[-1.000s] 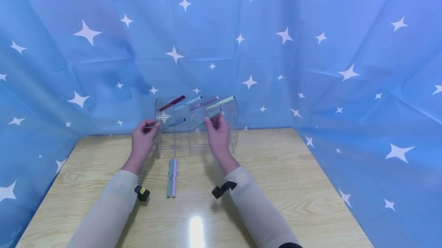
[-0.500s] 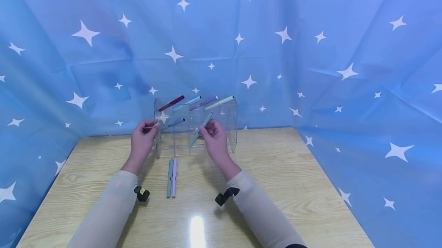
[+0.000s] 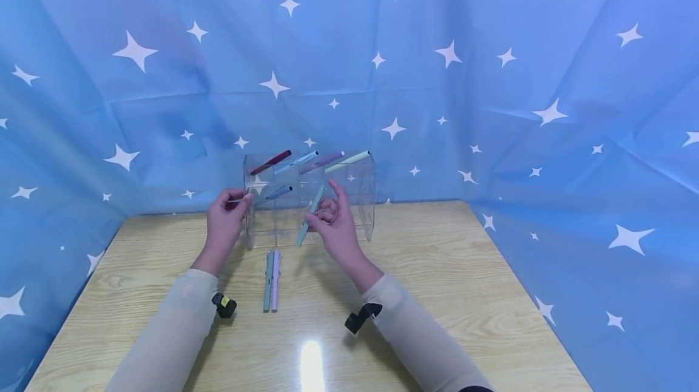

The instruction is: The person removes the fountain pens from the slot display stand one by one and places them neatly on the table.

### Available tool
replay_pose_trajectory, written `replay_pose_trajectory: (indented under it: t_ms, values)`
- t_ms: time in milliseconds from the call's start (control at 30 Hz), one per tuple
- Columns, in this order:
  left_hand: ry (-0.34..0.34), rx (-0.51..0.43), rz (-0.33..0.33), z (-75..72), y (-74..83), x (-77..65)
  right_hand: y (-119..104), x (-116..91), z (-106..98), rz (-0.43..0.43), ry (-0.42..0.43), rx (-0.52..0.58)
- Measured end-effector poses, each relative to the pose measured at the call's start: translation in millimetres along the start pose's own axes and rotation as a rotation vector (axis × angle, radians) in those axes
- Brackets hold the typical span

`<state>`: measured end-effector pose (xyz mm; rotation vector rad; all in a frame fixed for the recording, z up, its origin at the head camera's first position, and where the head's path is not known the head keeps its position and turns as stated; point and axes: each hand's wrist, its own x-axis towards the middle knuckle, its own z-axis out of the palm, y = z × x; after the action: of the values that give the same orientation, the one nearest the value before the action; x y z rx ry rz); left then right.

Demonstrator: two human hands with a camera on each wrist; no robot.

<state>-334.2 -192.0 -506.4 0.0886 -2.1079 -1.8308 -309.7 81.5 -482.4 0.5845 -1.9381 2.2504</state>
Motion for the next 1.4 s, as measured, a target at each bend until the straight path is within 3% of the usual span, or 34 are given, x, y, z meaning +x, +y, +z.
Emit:
replay_pose_trajectory:
  t_ms: [400, 933, 1400]
  values:
    - [0.007, 0.007, -0.006, 0.2, -2.8, 1.6, 2.1, -9.6, -3.6, 0.038, -0.036, -0.001]
    - [-0.003, 0.02, -0.008, -1.7, -2.4, 2.1, 16.9, -36.7, 7.4, 0.221, -0.152, -0.03]
    - [0.024, -0.007, 0.006, 1.3, -5.9, 5.3, 33.9, -53.8, 23.6, 0.379, -0.251, -0.165]
